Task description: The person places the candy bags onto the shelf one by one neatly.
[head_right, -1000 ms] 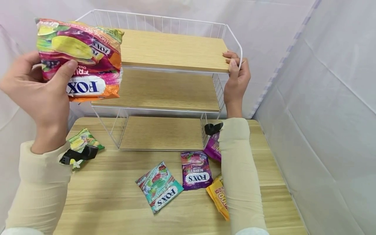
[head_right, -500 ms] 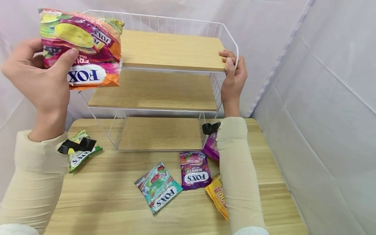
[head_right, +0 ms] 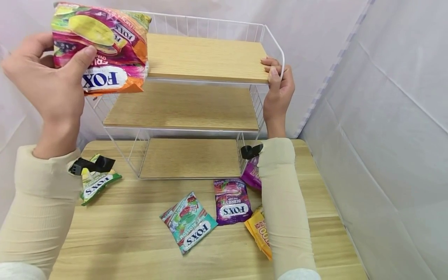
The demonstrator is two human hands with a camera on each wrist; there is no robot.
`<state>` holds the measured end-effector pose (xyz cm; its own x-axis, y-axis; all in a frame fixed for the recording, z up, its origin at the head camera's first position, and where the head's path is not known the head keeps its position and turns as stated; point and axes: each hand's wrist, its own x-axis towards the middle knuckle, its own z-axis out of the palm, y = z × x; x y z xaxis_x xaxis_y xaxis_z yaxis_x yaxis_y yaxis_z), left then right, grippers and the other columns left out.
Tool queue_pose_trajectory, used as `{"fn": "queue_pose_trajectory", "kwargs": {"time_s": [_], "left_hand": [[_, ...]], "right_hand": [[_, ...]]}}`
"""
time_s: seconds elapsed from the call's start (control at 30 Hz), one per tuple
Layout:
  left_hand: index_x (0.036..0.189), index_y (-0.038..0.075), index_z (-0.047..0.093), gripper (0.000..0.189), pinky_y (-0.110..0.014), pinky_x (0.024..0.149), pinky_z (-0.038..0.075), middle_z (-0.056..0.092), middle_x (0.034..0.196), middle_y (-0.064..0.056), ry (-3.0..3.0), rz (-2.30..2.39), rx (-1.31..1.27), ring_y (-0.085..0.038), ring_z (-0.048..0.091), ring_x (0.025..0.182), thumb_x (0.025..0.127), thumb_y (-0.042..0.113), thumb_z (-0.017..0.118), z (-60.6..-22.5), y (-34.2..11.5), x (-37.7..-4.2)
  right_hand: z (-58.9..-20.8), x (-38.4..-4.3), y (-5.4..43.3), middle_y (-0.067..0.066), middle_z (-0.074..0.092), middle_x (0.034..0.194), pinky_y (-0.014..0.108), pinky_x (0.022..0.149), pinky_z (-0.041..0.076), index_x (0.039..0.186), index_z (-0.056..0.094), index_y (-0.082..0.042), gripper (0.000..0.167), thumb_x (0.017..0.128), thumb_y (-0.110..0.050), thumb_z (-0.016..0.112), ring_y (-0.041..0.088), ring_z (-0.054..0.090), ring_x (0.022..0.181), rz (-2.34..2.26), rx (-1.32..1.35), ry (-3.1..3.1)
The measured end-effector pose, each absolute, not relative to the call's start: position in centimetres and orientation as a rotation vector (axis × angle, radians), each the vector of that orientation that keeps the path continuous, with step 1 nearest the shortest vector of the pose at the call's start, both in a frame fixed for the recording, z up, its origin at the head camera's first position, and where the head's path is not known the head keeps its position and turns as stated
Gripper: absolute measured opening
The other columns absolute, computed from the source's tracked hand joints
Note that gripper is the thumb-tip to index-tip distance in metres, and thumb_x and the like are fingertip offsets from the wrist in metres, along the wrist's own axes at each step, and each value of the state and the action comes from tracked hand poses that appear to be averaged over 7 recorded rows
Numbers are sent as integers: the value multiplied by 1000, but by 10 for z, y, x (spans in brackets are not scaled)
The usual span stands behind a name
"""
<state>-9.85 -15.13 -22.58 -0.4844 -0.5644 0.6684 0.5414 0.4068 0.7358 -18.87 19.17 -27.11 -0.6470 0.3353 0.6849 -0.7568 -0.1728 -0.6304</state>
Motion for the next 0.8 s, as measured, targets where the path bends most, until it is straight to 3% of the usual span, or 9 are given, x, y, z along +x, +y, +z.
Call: {"fn": "queue_pose_trajectory", "kwargs": {"time_s": [0.37, 0.8], "left_hand": [[105, 13, 74, 36, -15, 74, 50, 67, 97, -1, -1741, -1297, 74, -10, 64, 79, 74, 29, 82, -218, -156, -106], [114, 11, 70, 41, -18, 87, 47, 68, 109, -6, -1832, -1361, 121, -10, 64, 92, 77, 27, 80, -215, -153, -103]], "right_hand": [[-271, -187, 193, 19, 64, 105, 35, 90, 48, 88, 53, 4, 17, 88, -5, 39, 28, 53, 119, 1908, 512, -1333], [-277, -194, 200, 21, 64, 106, 35, 86, 49, 89, 55, 2, 18, 89, -7, 40, 29, 54, 118, 1849, 561, -1345]]}}
